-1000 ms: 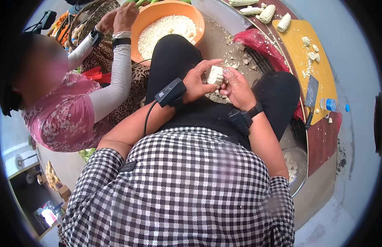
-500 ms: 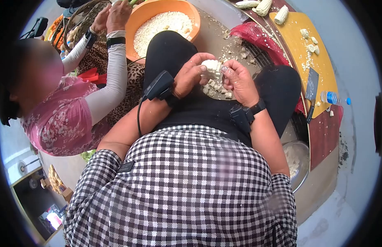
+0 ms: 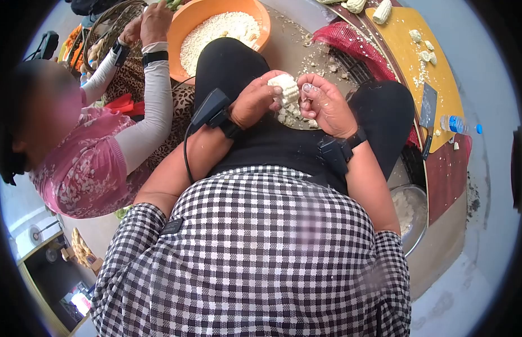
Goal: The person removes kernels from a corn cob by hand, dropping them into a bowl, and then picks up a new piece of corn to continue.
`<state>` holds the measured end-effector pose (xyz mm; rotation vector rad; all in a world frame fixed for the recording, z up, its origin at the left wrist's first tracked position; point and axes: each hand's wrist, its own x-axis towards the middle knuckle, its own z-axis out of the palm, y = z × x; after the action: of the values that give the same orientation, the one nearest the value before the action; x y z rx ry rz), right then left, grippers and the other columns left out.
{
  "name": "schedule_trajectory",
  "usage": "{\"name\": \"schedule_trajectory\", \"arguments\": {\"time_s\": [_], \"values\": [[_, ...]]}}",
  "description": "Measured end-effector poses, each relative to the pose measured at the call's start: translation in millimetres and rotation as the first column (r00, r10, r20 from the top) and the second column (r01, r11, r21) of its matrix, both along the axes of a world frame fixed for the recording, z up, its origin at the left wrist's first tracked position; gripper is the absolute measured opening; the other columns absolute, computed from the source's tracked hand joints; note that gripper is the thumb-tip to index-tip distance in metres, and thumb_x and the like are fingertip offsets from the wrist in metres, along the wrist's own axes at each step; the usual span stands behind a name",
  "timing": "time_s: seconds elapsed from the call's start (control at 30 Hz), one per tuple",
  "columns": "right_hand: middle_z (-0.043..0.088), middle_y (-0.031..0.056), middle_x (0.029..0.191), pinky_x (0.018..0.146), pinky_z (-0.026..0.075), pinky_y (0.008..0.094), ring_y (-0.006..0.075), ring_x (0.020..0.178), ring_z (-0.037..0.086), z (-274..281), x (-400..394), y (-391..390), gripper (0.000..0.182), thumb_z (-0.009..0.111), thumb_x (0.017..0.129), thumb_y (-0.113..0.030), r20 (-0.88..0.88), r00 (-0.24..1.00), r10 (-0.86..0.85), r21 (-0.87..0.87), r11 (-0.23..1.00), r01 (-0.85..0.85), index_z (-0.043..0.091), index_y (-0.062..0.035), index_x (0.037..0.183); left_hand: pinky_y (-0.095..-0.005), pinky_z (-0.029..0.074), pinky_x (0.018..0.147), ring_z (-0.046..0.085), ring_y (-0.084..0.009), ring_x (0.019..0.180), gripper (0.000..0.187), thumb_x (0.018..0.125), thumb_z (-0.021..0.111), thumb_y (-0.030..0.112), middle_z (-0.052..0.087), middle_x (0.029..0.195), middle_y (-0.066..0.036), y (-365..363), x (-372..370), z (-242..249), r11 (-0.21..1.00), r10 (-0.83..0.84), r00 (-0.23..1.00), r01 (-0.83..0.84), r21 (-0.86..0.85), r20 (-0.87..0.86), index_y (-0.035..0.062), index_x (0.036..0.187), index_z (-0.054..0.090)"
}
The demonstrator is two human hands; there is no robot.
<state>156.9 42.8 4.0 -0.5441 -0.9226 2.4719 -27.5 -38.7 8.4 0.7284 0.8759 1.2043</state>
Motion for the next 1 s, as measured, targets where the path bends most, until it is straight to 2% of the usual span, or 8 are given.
{"name": "schedule_trajectory", "arguments": {"time_s": [0.07,0.17,0.33,0.57,0.73,0.93,1.0], "values": [[0.051,-0.0001,0.08,0.051,0.038,0.0168,0.0044,0.063,0.048,3.0,-1.1,-0.2,0.017,0.052,0.094,-0.012,-0.003,1.0,0.007,-0.023,1.0,-0.007,0.053,-0.0016,0.107,-0.0195,0.038,0.063,0.047,-0.0079,0.074,0.043,0.083,0.055,0.03,0.056,0.096,-0.003,1.0,0.6,1.1,0.999,0.031,0.997,-0.03,-0.015,0.077,0.0036,0.117,0.049],[0.051,0.0002,0.079,0.052,0.039,0.0172,0.0048,0.063,0.048,5.1,-1.7,-0.1,0.018,0.051,0.095,-0.011,0.011,1.0,0.008,-0.027,1.0,-0.007,0.054,-0.0007,0.109,-0.0197,0.038,0.063,0.048,-0.0083,0.075,0.043,0.083,0.055,0.03,0.056,0.096,-0.003,1.8,-0.5,3.1,0.999,0.016,0.99,-0.012,-0.032,0.139,0.0047,0.117,0.048],[0.052,0.0011,0.075,0.05,0.04,0.0177,0.0048,0.061,0.047,2.8,-4.3,-0.4,0.017,0.052,0.094,-0.012,0.069,0.998,0.002,0.118,0.993,-0.01,0.056,0.0003,0.105,-0.0206,0.039,0.063,0.049,-0.0088,0.076,0.043,0.084,0.055,0.032,0.056,0.098,-0.003,3.9,-0.9,0.0,0.999,0.026,0.991,-0.02,-0.046,0.128,0.0059,0.118,0.048],[0.054,0.0025,0.073,0.05,0.04,0.018,0.0048,0.06,0.048,2.6,-5.5,2.2,0.015,0.053,0.095,-0.012,0.064,0.998,-0.022,0.135,0.991,0.013,0.058,0.0005,0.101,-0.0223,0.04,0.063,0.051,-0.0096,0.08,0.045,0.087,0.053,0.036,0.056,0.1,-0.002,5.4,-2.3,0.2,0.997,0.032,0.991,-0.023,-0.074,0.128,0.007,0.12,0.048],[0.054,0.0028,0.073,0.049,0.039,0.0179,0.0055,0.06,0.047,-1.9,-6.0,3.5,0.014,0.051,0.095,-0.01,0.069,0.997,-0.04,0.093,0.995,0.034,0.057,0.0009,0.099,-0.023,0.04,0.064,0.053,-0.0102,0.083,0.039,0.089,0.051,0.032,0.057,0.1,-0.002,7.9,2.0,4.4,0.992,0.059,0.994,-0.049,-0.117,0.088,0.0071,0.119,0.049],[0.051,0.0029,0.076,0.049,0.035,0.0165,0.0065,0.062,0.045,-4.9,-10.2,0.6,0.011,0.05,0.094,-0.007,-0.075,0.995,-0.063,-0.157,0.986,0.051,0.056,0.0008,0.099,-0.0242,0.042,0.067,0.055,-0.0115,0.087,0.033,0.089,0.047,0.025,0.058,0.101,-0.002,9.3,-1.5,-6.4,0.987,0.114,0.992,-0.107,-0.117,0.054,0.0069,0.117,0.05],[0.05,0.0029,0.079,0.05,0.034,0.0162,0.0064,0.064,0.045,9.4,-4.5,2.9,0.011,0.05,0.094,-0.007,-0.299,0.954,-0.034,-0.178,0.984,-0.021,0.056,0.0003,0.1,-0.0283,0.044,0.072,0.056,-0.0138,0.091,0.032,0.089,0.046,0.022,0.057,0.103,-0.004,11.8,-4.2,-10.9,0.983,0.14,0.989,-0.133,-0.123,0.044,0.0066,0.116,0.05]]}}
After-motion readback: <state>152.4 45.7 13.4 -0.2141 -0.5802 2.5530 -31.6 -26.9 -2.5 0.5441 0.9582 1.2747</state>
